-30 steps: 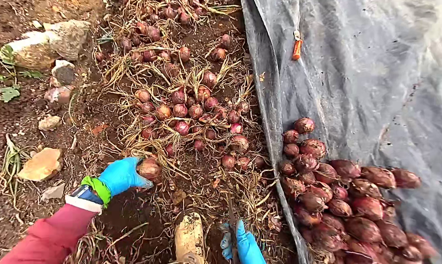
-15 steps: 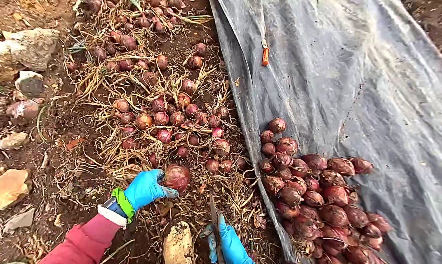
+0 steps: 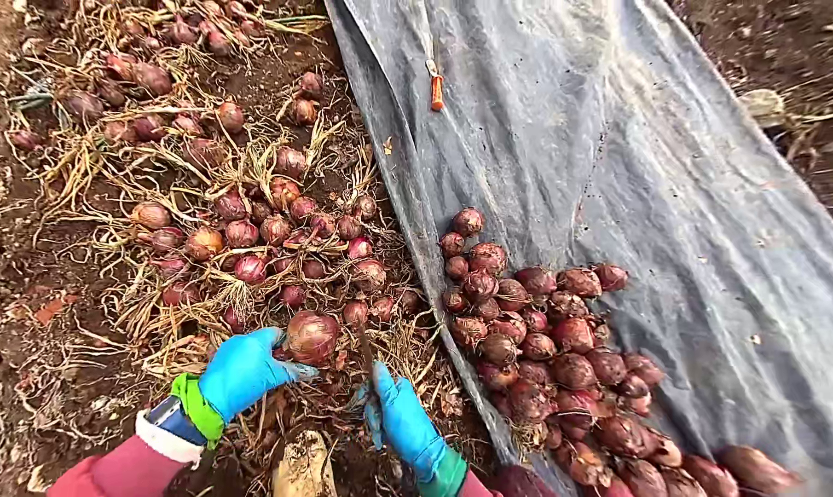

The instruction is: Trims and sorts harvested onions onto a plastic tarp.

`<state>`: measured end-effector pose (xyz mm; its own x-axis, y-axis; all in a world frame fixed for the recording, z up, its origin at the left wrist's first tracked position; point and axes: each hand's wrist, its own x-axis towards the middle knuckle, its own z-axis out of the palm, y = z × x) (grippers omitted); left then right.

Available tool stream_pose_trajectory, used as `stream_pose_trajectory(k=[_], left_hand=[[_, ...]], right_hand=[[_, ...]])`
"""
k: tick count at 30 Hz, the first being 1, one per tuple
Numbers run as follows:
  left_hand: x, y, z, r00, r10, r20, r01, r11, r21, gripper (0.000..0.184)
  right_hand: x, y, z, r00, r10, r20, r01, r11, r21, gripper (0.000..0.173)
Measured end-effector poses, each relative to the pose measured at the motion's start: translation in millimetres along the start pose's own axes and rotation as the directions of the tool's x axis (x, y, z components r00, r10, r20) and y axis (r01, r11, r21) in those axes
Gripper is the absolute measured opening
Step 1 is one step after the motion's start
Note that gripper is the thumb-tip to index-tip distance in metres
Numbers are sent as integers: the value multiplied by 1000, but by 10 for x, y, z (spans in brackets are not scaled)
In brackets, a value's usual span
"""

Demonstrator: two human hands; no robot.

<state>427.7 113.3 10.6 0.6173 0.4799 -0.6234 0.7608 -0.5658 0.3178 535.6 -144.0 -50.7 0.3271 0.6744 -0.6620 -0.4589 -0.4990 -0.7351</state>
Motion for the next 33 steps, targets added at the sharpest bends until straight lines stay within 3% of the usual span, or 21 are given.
stream_pose_trajectory(k=[2, 3, 5, 6, 7, 9, 11, 13, 15, 18, 20, 22, 25, 27, 30, 33], left_hand=[[-139, 299, 24, 994, 106, 26, -105, 994, -21, 48], [-252, 524, 23, 974, 181, 139, -188, 981, 37, 47], [-395, 993, 48, 857, 281, 433, -383, 909, 167, 50], [-401, 1158, 88, 806, 316, 500, -459, 867, 193, 51], [-348, 1261, 88, 801, 338, 495, -485, 851, 204, 51], [-55, 1277, -77, 905, 305, 298, -388, 879, 277, 42], [232, 1030, -415, 982, 188, 27, -187, 938, 292, 35], [218, 523, -777, 982, 88, -164, -63, 986, 154, 38], [-37, -137, -1020, 962, -47, -268, 69, 995, 73, 41], [-337, -1001, -995, 943, -206, -262, 219, 976, 20, 33], [-347, -1285, -697, 930, -280, -237, 272, 960, -66, 19], [-203, -1385, -264, 925, -316, -213, 305, 949, -82, 23], [265, -1548, 289, 946, -305, -115, 315, 945, 90, 62], [505, -1650, 522, 919, -379, -106, 387, 920, 64, 80], [493, -1689, 471, 817, -562, -129, 540, 824, -168, 89], [255, -1676, 382, 847, -529, -59, 515, 843, -157, 65]], right_hand=[[-14, 112, -150, 997, 73, 35, -67, 985, -156, 85], [-54, 136, -219, 993, 69, 97, -44, 970, -238, 88], [-161, 6, -331, 989, -10, 150, 54, 955, -292, 90], [-220, -93, -393, 991, -61, 122, 94, 954, -286, 89], [-262, -181, -474, 991, -120, 64, 133, 952, -277, 88], [-314, -338, -679, 958, -262, -113, 238, 953, -190, 88], [-367, -455, -877, 853, -376, -363, 393, 919, -29, 89], [-395, -563, -1055, 770, -384, -509, 442, 897, -7, 86], [-369, -433, -1070, 823, -336, -458, 349, 935, -60, 85], [-217, 38, -779, 946, -175, -272, 177, 984, -16, 90], [-92, 331, -467, 981, -49, -187, 55, 998, 31, 92], [-44, 525, -146, 992, 55, -118, -49, 997, 51, 93], [-52, 607, 209, 992, 125, -5, -124, 991, 52, 91], [-102, 590, 305, 990, 140, 33, -141, 990, 26, 91], [-138, 510, 266, 992, 124, 9, -124, 992, 19, 88], [-171, 580, 116, 987, 146, -72, -140, 987, 82, 93]])
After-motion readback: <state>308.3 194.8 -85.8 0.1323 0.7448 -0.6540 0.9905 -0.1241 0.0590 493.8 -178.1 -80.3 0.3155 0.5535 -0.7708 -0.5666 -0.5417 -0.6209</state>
